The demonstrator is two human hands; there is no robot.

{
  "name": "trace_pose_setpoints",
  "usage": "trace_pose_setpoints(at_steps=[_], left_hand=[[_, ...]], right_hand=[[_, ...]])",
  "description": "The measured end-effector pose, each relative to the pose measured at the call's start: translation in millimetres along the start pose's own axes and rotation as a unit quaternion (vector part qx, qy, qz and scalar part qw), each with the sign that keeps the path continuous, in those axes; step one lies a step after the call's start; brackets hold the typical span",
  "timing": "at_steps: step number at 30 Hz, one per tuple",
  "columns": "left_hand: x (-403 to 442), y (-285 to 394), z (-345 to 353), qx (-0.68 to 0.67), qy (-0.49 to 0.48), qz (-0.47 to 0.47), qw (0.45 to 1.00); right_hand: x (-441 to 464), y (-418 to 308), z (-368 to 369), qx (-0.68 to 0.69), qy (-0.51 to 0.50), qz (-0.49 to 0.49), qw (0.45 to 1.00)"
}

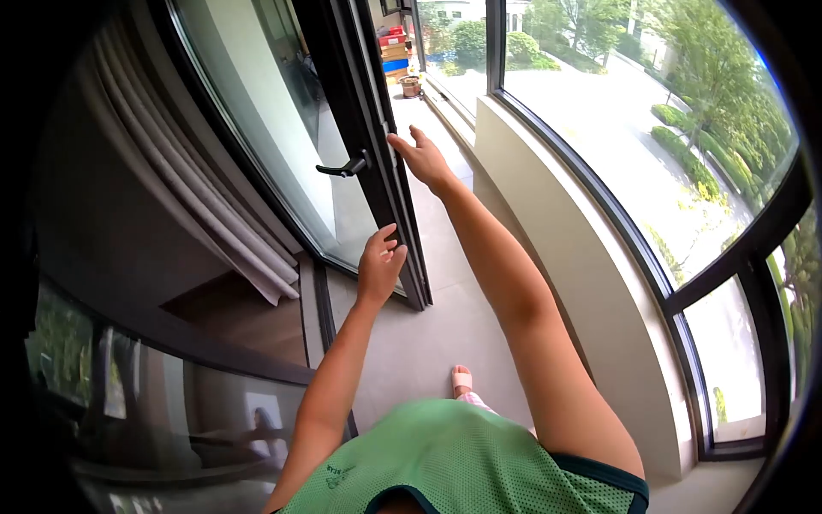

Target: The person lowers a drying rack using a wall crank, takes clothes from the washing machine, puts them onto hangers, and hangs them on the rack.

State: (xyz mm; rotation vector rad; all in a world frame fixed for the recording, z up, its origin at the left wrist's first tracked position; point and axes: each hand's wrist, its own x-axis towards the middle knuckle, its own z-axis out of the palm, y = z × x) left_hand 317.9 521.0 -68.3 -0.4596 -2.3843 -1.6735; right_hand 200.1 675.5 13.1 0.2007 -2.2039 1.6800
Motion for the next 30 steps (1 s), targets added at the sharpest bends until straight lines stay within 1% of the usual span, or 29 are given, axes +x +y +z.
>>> trace_pose_setpoints(at_steps=[2,4,5,6,7,9,11,14,16,18,19,20,24,26,30], left_hand=[[17,-13,-3,0.014,0.008,-0.029,0.999],[28,-16,-7,0.02,0.023,-0.044,0.999],[33,-22,-9,0.024,0.034,-0.043,0.998],[36,-32,-11,0.028,0.042,-0.041,0.998],[37,-40,-13,0.034,0.053,-0.04,0.997],[38,-48,-17,0.041,0.077,-0.054,0.995],[35,-50,-17,0.036,0.09,-0.066,0.993],[39,-44,-10,0.052,0.066,-0.061,0.995],[45,-36,3,0.039,0.05,-0.064,0.996],[53,-26,14,0.071,-0.004,-0.07,0.995],[57,-24,19,0.067,-0.011,-0.047,0.997],[61,-23,23,0.079,-0.024,-0.039,0.996],[66,-20,31,0.1,-0.026,-0.008,0.995],[64,-29,23,0.109,-0.017,0.032,0.993],[67,-33,5,0.172,-0.021,0.011,0.985]], right_hand=[[53,-4,15,0.009,0.031,-0.012,0.999],[98,-2,24,0.074,0.02,-0.035,0.996],[128,14,30,0.125,-0.035,-0.031,0.991],[112,-17,32,0.112,-0.002,-0.025,0.993],[121,-12,34,0.149,-0.01,-0.024,0.988],[125,-5,38,0.166,0.058,-0.009,0.984],[123,-5,36,0.171,0.046,0.01,0.984],[114,-11,33,0.185,0.019,0.021,0.982],[109,-16,34,0.185,0.026,0.029,0.982],[103,-18,33,0.177,0.011,0.016,0.984],[97,-23,35,0.15,0.055,-0.004,0.987],[92,-23,39,0.138,0.066,-0.027,0.988],[65,-31,53,0.102,0.057,-0.059,0.991],[45,-34,73,0.06,0.069,-0.104,0.99],[19,-58,91,0.031,0.048,-0.157,0.986]])
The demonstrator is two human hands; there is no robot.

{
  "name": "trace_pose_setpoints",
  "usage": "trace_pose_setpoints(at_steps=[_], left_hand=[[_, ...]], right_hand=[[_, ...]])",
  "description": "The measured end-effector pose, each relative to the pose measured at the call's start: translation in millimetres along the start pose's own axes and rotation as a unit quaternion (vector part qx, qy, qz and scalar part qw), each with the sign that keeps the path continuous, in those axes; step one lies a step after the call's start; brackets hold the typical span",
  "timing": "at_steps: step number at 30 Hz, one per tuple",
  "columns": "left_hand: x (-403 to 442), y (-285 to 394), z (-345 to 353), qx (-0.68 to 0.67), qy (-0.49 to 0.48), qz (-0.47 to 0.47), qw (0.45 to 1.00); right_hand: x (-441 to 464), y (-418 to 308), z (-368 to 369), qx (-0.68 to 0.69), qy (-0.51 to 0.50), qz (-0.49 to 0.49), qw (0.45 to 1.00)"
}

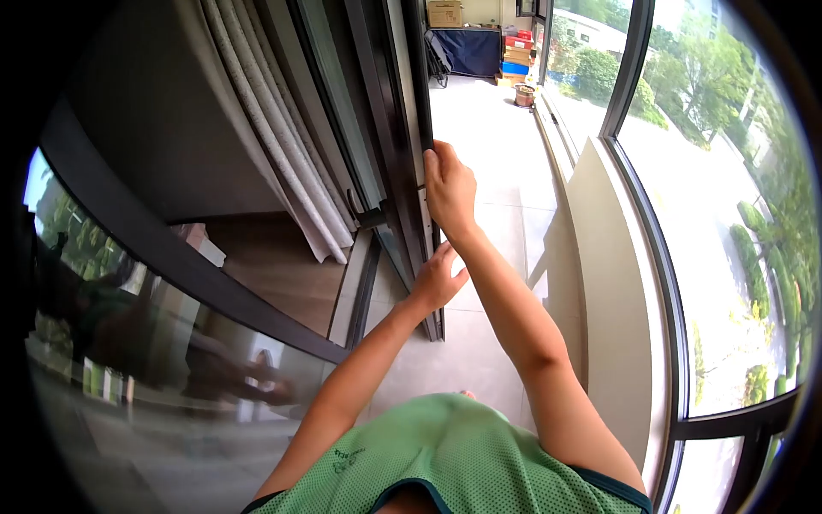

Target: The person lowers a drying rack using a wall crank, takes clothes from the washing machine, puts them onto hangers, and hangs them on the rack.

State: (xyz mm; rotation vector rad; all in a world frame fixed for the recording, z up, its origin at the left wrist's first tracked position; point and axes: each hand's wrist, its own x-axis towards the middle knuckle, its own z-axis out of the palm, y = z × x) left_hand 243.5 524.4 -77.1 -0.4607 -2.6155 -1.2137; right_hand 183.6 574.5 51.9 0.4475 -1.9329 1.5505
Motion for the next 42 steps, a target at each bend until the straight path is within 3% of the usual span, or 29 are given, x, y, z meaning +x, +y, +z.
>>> trace_pose_setpoints(at_steps=[2,3,6,10,14,18,26,27,31,42], left_hand=[[-4,-10,-13,0.01,0.023,-0.009,1.0],[-6,-17,-18,0.011,0.034,-0.011,0.999],[-13,-29,-42,0.002,0.059,-0.034,0.998],[-33,-46,-72,0.012,0.149,-0.034,0.988],[-55,-66,-101,0.02,0.18,-0.074,0.981],[-80,-86,-131,0.025,0.206,-0.1,0.973],[-117,-108,-182,0.012,0.275,-0.121,0.954],[-121,-114,-185,0.041,0.274,-0.164,0.947],[-130,-139,-202,0.046,0.306,-0.146,0.94],[-141,-186,-229,0.023,0.293,-0.189,0.937]], right_hand=[[-6,-16,9,-0.048,-0.067,0.021,0.996],[-9,-16,18,-0.042,-0.049,-0.036,0.997],[-20,-30,40,-0.029,-0.078,-0.085,0.993],[-39,-54,71,-0.002,-0.129,-0.108,0.986],[-51,-71,107,0.002,-0.17,-0.148,0.974],[-65,-87,145,-0.049,-0.146,-0.237,0.959],[-90,-127,208,-0.079,-0.166,-0.21,0.96],[-92,-131,216,-0.078,-0.17,-0.203,0.961],[-100,-143,244,-0.077,-0.184,-0.188,0.962],[-114,-157,296,-0.089,-0.176,-0.185,0.963]])
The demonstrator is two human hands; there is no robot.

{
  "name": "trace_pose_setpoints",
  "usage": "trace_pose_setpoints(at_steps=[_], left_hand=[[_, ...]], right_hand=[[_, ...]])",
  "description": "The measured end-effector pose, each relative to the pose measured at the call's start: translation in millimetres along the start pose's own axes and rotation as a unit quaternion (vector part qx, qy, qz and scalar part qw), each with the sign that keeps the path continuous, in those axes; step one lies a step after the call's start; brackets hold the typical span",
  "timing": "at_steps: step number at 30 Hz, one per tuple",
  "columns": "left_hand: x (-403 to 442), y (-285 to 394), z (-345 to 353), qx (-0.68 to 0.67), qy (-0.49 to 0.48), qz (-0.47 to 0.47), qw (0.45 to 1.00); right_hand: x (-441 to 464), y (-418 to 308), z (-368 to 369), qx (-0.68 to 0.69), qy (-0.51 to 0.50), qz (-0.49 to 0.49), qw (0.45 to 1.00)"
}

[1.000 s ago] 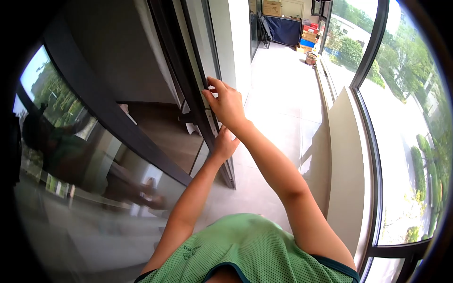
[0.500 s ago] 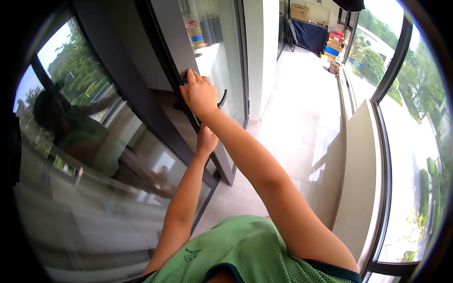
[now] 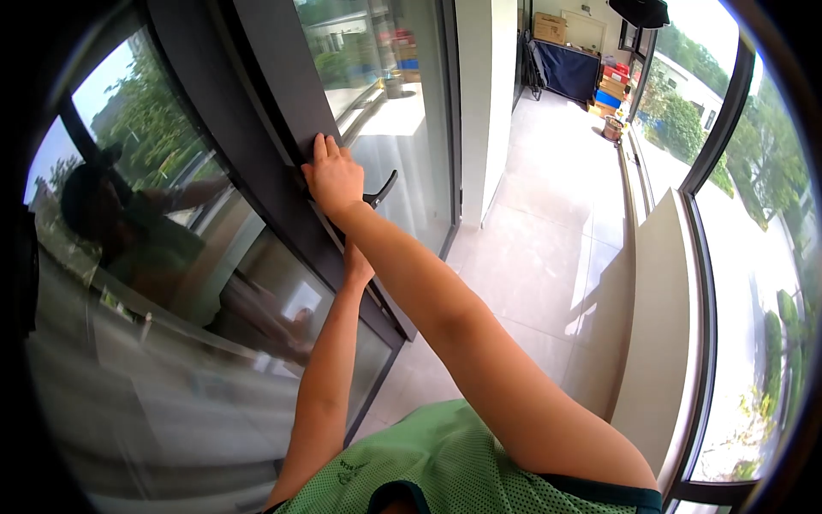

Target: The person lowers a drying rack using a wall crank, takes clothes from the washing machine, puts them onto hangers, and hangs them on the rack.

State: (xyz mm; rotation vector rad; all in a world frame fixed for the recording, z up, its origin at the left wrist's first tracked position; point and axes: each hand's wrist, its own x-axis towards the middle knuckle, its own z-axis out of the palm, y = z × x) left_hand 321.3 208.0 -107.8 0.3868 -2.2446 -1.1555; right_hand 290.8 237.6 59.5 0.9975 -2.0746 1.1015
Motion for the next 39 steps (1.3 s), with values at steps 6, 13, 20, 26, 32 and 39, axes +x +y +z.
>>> trace_pose_setpoints(at_steps=[6,13,20,26,32,39], left_hand=[[6,8,2,0.006,0.057,0.008,0.998],[8,3,107,-0.228,-0.029,0.006,0.973],[85,81,224,0.048,-0.023,0.262,0.963],[170,115,389,-0.044,-0.109,0.208,0.971],[234,215,468,-0.024,-0.214,0.089,0.972],[351,232,586,-0.101,-0.13,0.177,0.97]], right_hand=[[7,1,7,0.022,-0.039,-0.012,0.999],[20,56,-18,0.219,-0.237,-0.093,0.942],[19,239,-83,0.259,-0.167,0.052,0.95],[26,433,-164,0.176,-0.102,0.328,0.923],[48,585,-206,0.141,-0.003,0.308,0.941],[112,711,-220,0.151,0.031,0.302,0.941]])
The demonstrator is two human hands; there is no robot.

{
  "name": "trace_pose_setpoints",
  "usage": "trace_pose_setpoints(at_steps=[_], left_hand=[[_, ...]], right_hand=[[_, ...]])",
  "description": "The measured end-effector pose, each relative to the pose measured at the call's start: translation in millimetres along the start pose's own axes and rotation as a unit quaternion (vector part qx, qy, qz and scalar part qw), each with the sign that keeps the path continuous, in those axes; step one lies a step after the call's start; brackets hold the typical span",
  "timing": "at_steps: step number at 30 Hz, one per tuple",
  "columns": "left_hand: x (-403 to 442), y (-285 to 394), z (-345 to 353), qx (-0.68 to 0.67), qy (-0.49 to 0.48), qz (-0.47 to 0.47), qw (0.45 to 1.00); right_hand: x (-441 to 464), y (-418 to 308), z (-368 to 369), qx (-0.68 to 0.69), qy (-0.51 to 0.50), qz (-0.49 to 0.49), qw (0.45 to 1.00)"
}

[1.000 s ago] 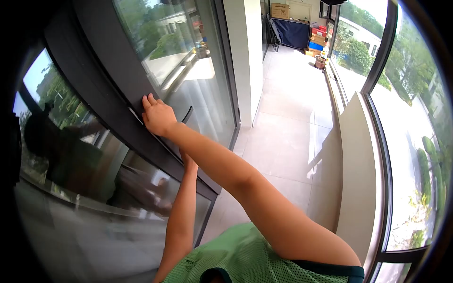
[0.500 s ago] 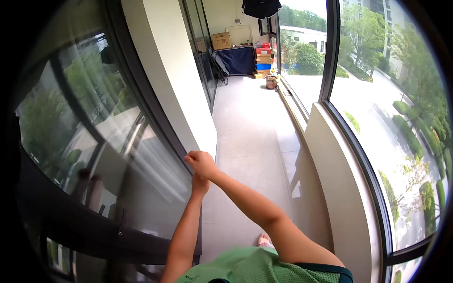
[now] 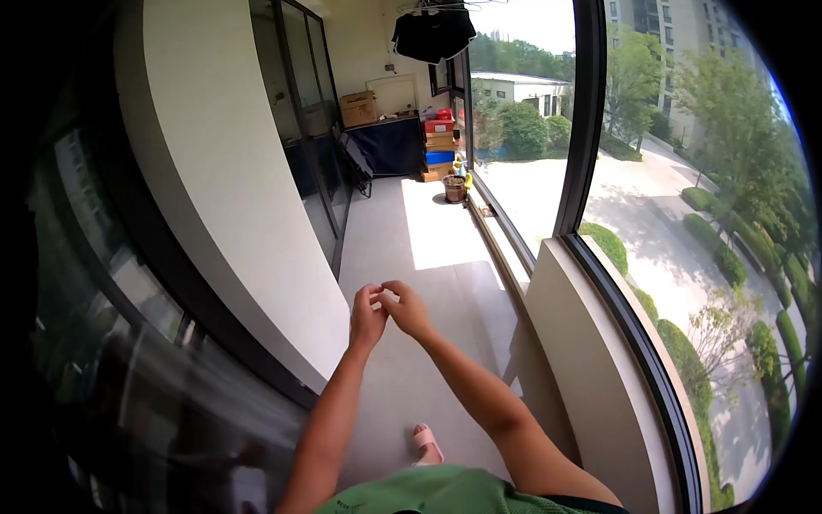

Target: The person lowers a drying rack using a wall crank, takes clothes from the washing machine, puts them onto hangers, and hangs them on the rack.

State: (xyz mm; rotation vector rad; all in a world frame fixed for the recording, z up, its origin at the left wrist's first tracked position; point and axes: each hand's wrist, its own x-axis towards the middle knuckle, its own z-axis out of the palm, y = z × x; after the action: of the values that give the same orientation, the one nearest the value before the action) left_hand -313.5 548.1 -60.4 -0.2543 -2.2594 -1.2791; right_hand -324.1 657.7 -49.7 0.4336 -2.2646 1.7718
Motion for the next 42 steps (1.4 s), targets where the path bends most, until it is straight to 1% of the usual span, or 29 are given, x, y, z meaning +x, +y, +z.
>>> trace_pose_setpoints(at_steps=[1,2,3,5,7,8,9,11,12,13,14,15,17,18,19,20,21,23,24,25,29,30,31,33,36,37,39,41,42], left_hand=[[26,-1,7,-0.032,-0.014,-0.018,0.999],[50,0,12,-0.064,-0.029,-0.037,0.997],[72,4,16,-0.083,-0.034,-0.047,0.995],[118,-8,30,-0.102,-0.046,-0.057,0.992],[163,-21,44,-0.11,-0.064,-0.044,0.991],[187,-27,51,-0.112,-0.08,-0.026,0.99],[208,-31,59,-0.115,-0.08,-0.028,0.99],[243,-43,76,-0.084,-0.102,-0.074,0.988],[258,-52,89,-0.113,-0.089,-0.072,0.987],[276,-63,100,-0.113,-0.092,-0.076,0.986],[292,-72,110,-0.117,-0.101,-0.073,0.985],[310,-83,121,-0.12,-0.11,-0.071,0.984],[350,-109,147,-0.106,-0.11,-0.071,0.986],[370,-121,160,-0.097,-0.093,-0.042,0.99],[392,-132,173,-0.087,-0.077,-0.013,0.993],[415,-142,181,-0.088,-0.088,-0.019,0.992],[439,-151,190,-0.087,-0.084,-0.019,0.993],[479,-171,206,-0.118,-0.071,-0.035,0.99],[499,-182,212,-0.123,-0.065,-0.027,0.99],[519,-186,212,-0.104,-0.075,-0.058,0.99],[598,-251,229,-0.114,-0.046,-0.055,0.991],[616,-263,230,-0.118,-0.041,-0.069,0.99],[632,-276,230,-0.123,-0.035,-0.082,0.988],[672,-318,241,-0.096,-0.037,-0.103,0.989],[735,-374,260,-0.136,-0.039,-0.085,0.986],[756,-384,264,-0.119,-0.036,-0.078,0.989],[803,-409,276,-0.118,-0.063,-0.091,0.987],[855,-443,292,-0.137,-0.079,-0.094,0.983],[878,-456,298,-0.123,-0.09,-0.092,0.984]], right_hand=[[25,6,-2,0.013,0.029,-0.023,0.999],[50,13,-6,0.033,0.02,0.0,0.999],[72,12,-11,0.057,0.032,-0.001,0.998],[122,27,-19,0.039,0.058,-0.03,0.997],[171,44,-34,0.043,0.071,0.004,0.997],[193,58,-41,0.052,0.102,0.001,0.993],[209,58,-50,0.055,0.118,0.052,0.99],[245,85,-69,0.04,0.112,0.113,0.987],[261,93,-76,0.039,0.117,0.12,0.985],[281,101,-80,0.039,0.122,0.124,0.984],[301,123,-80,0.076,0.127,0.055,0.987],[320,134,-81,0.098,0.137,0.045,0.985],[360,153,-86,0.086,0.128,0.077,0.985],[383,165,-90,0.086,0.124,0.078,0.985],[409,177,-95,0.076,0.092,0.096,0.988],[431,189,-97,0.067,0.059,0.118,0.989],[462,200,-98,0.068,0.055,0.116,0.989],[516,224,-87,0.101,0.024,0.155,0.983],[542,226,-79,0.126,0.005,0.141,0.982],[568,227,-70,0.133,-0.012,0.142,0.981],[655,231,-21,0.183,-0.062,0.117,0.974],[678,244,-10,0.196,-0.126,0.118,0.965],[694,257,1,0.231,-0.133,0.14,0.954],[738,279,22,0.185,-0.142,0.155,0.96],[806,316,41,0.206,-0.13,0.163,0.956],[831,326,43,0.211,-0.126,0.168,0.955],[879,343,41,0.203,-0.089,0.199,0.955],[926,366,33,0.199,-0.044,0.208,0.957],[946,375,27,0.2,-0.024,0.217,0.955]])
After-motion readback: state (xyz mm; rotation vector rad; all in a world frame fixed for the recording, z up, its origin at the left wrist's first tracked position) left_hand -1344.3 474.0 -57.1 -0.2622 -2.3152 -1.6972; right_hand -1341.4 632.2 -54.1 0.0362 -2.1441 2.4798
